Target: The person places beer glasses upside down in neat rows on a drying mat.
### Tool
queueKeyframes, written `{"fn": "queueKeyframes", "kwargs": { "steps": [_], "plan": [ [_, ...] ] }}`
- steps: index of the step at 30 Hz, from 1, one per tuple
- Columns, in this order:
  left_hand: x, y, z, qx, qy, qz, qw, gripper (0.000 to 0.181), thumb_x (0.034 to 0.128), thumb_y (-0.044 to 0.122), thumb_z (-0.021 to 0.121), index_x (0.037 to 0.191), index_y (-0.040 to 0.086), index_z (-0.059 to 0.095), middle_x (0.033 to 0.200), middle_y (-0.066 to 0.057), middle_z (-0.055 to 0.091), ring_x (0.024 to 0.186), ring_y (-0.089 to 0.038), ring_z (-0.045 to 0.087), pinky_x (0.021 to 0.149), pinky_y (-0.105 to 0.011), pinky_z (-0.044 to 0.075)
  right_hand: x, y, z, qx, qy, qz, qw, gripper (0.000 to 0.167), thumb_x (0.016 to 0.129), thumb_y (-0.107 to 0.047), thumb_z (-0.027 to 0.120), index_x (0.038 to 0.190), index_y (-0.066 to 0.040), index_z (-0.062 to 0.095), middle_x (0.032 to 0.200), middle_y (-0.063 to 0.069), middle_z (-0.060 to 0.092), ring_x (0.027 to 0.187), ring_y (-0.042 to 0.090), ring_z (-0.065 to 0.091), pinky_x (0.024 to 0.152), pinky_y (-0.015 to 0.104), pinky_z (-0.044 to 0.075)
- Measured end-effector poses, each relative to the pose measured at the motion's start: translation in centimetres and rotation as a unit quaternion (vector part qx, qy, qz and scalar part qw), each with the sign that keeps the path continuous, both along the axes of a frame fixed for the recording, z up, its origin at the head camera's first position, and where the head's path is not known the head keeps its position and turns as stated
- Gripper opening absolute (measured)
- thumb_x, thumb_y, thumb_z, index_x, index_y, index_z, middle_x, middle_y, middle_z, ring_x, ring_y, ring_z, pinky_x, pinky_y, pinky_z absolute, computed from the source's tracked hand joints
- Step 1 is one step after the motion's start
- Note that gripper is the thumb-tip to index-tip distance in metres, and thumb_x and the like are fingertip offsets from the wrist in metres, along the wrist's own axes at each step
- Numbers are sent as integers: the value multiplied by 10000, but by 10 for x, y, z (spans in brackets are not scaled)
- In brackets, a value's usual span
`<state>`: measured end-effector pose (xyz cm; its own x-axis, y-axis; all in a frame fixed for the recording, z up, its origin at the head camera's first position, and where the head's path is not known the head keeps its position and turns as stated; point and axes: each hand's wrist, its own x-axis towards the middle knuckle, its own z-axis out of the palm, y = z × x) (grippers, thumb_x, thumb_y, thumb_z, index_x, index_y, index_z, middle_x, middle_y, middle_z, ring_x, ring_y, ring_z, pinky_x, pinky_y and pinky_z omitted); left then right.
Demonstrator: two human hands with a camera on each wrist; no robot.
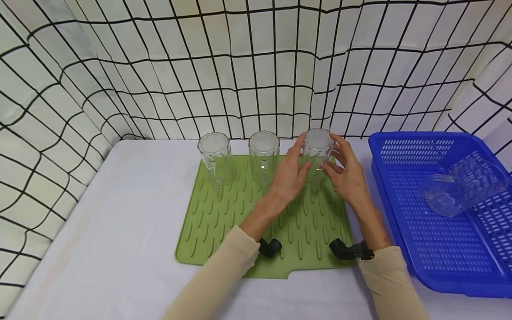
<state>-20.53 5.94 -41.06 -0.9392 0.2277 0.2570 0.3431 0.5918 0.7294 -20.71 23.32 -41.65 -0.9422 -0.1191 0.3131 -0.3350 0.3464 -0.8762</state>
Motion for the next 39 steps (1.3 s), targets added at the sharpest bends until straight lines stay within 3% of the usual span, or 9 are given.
{"fn": "queueKeyframes", "kwargs": {
  "steps": [5, 9, 12, 16, 18, 22, 26, 32, 39],
  "plan": [
    [1, 1, 2, 11, -211, -45, 9998, 838, 1072, 156, 569, 1682, 361, 33, 1705, -75, 332, 1455, -283, 517, 1174, -387, 493, 3, 3, 6, 8, -12, -40, 10000, 786, 969, 137, 602, 1635, -162, 311, 1599, 284, 412, 1486, 464, 427, 1074, 149, 508],
    [2, 1, 3, 50, -240, -74, 9997, 844, 1077, 140, 553, 1678, 372, 8, 1726, -56, 284, 1395, -283, 572, 1143, -365, 521, 4, 2, 14, 101, 77, -301, 9995, 718, 990, 109, 590, 1619, -132, 343, 1590, 270, 435, 1474, 459, 453, 1145, 432, 516],
    [5, 0, 5, 178, -353, -120, 9991, 849, 1079, 120, 538, 1675, 375, -10, 1743, -38, 234, 1205, -243, 669, 1011, -276, 587, 7, 1, 22, 117, 154, -625, 9979, 652, 1006, 95, 570, 1595, -119, 391, 1574, 244, 470, 1468, 434, 475, 1135, 635, 453],
    [9, -2, 9, 325, -565, -180, 9977, 826, 1086, 123, 519, 1682, 336, -12, 1755, -50, 178, 818, -177, 666, 718, -193, 588, 10, 1, 29, 71, 104, -1039, 9945, 577, 1037, 39, 547, 1576, -134, 437, 1570, 190, 506, 1470, 375, 498, 1157, 634, 446],
    [11, -3, 12, 288, -578, -162, 9978, 801, 1088, 138, 517, 1688, 297, 12, 1757, -59, 170, 803, -167, 652, 737, -193, 585, 11, 2, 33, 85, 19, -1213, 9926, 552, 1054, -5, 540, 1577, -154, 442, 1570, 165, 515, 1472, 345, 501, 1167, 614, 448],
    [16, -7, 20, 137, -455, -147, 9988, 770, 1075, 152, 549, 1689, 219, 88, 1745, -85, 197, 1177, -225, 665, 1059, -260, 557, 13, 2, 42, 116, -129, -1499, 9885, 515, 1071, -78, 542, 1569, -176, 455, 1566, 129, 528, 1479, 294, 504, 1189, 569, 443],
    [21, -12, 28, -41, -295, -171, 9994, 735, 1056, 156, 588, 1669, 151, 183, 1717, -105, 261, 1500, -276, 455, 1257, -336, 380, 16, 2, 53, 164, -165, -1742, 9844, 493, 1062, -96, 570, 1543, -158, 484, 1549, 122, 546, 1466, 273, 521, 1198, 530, 450],
    [29, -23, 36, -210, -297, -415, 9985, 687, 1052, 176, 601, 1644, 119, 257, 1705, -99, 299, 1532, -257, 412, 1279, -341, 340, 20, 1, 71, 281, -120, -1934, 9806, 454, 1041, -108, 610, 1489, -110, 540, 1521, 102, 580, 1432, 251, 554, 1192, 489, 466],
    [36, -39, 40, -108, -214, -570, 9981, 610, 1052, 182, 610, 1605, 116, 358, 1635, -85, 426, 1491, -238, 467, 1251, -363, 398, 26, 9, 87, 630, -346, -2000, 9772, 455, 1059, -224, 597, 1507, -167, 539, 1540, 102, 568, 1443, 240, 532, 1207, 453, 455]
  ]
}}
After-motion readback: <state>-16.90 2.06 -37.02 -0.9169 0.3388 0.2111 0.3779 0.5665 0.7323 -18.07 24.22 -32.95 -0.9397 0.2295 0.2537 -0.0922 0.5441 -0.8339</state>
